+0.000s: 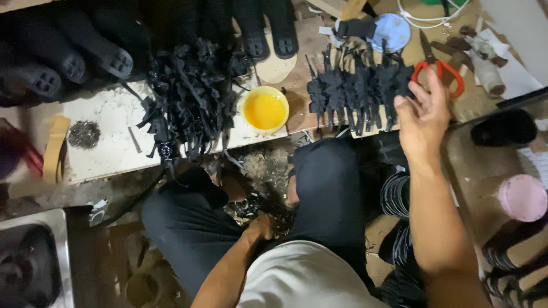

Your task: The person sits on the floor and assembles black fabric strap components for sandals. They take a strap piece, apply glue from a yellow bowl onto it, fold and press the pieces together by hand, and place the finished assembled strap on the table with other completed ones.

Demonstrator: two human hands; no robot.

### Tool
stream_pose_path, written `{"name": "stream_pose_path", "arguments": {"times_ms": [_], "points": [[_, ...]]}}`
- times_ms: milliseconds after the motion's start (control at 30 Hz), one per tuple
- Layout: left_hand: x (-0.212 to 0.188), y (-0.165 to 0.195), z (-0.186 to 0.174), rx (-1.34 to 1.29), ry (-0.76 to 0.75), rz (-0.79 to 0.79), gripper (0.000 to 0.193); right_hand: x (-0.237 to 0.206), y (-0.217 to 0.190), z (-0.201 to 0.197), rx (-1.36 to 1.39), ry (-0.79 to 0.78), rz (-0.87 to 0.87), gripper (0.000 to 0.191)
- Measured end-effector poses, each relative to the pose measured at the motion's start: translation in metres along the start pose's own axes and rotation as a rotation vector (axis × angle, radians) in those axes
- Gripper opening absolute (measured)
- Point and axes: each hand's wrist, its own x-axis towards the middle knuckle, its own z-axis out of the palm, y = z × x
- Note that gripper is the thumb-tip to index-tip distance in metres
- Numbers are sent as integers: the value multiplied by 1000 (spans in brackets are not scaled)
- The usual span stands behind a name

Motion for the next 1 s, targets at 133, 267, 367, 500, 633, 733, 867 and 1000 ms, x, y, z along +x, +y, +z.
{"name": "stream_pose_path", "arguments": {"times_ms": [133,267,367,500,633,733,867,1000], "points": [[-5,-5,6,-21,85,-63,23,-16,-13,-5,55,-40,35,63],[-30,-35,-18,-357,385,25,20,-26,-36,-3,112,-55,-16,53],[-85,-67,-75,-692,644,179,20,-37,-52,4,61,-34,-77,45],[-169,-89,-155,-836,1109,-300,19,-45,-60,20,159,-62,-47,43],[-179,-119,-209,-391,1359,-637,24,-53,-64,39,163,-193,-51,38],[-160,-138,-210,-235,1338,-675,30,-63,-71,53,121,-240,-65,37],[-146,-166,-199,-204,1311,-723,29,-71,-87,59,83,-274,-68,37],[-148,-178,-193,-242,1294,-748,23,-69,-97,59,31,-300,-74,38]]}}
